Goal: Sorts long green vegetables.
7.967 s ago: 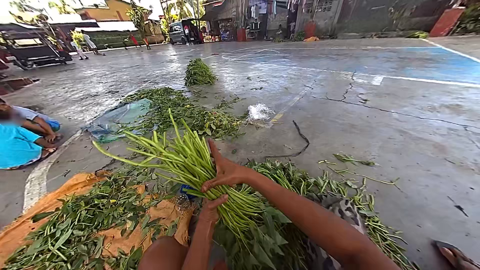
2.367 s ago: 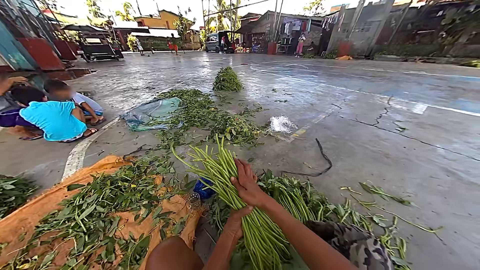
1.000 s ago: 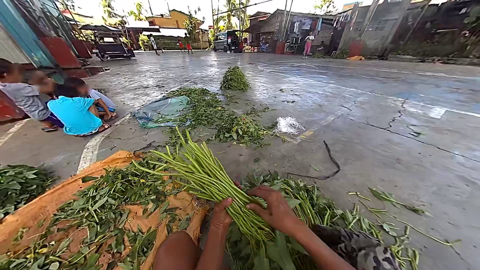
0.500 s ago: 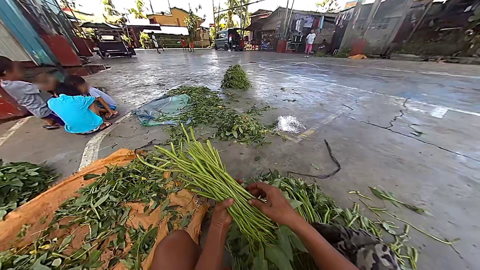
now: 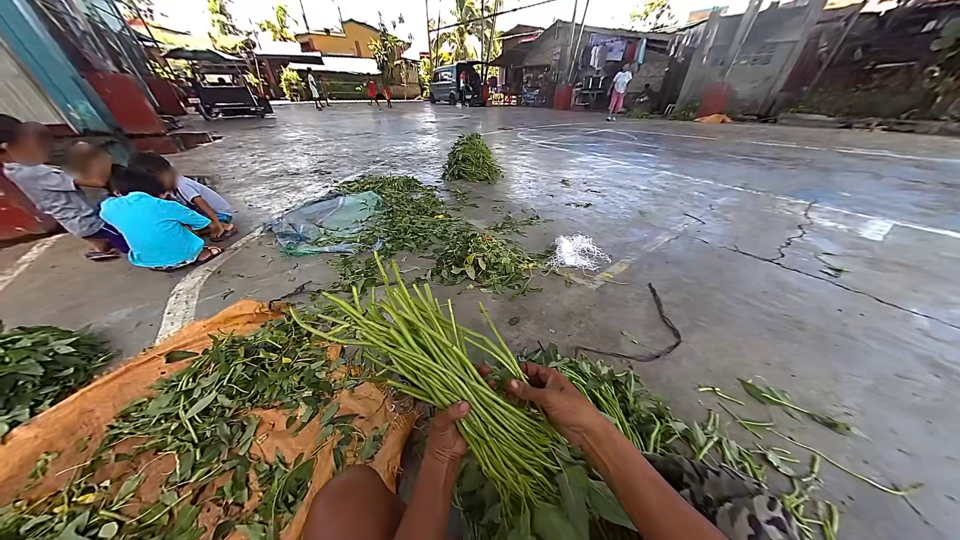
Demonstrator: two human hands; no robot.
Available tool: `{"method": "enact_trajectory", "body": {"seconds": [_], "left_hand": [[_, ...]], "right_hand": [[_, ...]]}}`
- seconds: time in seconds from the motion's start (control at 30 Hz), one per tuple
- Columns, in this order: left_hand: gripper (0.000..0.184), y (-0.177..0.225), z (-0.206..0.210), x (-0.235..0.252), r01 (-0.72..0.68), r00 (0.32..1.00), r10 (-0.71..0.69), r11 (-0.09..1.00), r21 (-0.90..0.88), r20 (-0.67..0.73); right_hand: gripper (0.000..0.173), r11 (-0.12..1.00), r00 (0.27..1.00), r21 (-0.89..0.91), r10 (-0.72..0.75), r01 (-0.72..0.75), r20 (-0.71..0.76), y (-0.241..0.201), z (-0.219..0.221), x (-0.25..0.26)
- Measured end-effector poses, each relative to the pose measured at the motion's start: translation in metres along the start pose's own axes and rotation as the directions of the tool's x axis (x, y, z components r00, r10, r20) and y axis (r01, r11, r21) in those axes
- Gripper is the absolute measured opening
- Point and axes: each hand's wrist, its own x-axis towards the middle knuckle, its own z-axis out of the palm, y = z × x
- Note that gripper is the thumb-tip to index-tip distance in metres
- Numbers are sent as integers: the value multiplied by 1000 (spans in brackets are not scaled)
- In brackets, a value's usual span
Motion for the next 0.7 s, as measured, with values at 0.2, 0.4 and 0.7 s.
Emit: {"method": "enact_trajectory", "body": {"seconds": [0.2, 0.4, 0.7], "left_hand": [[54, -2, 2, -1, 21, 999, -22, 1000, -21, -42], [57, -2, 7, 0, 18, 996, -18, 1000, 0, -87], [54, -2, 7, 1, 1, 994, 2, 1000, 22, -112]], "right_hand": [[29, 997, 999, -78, -13, 17, 45, -3, 2, -1], [32, 988, 995, -127, -80, 88, 60, -2, 3, 1], [13, 988, 989, -48, -147, 147, -4, -1, 3, 2]]}}
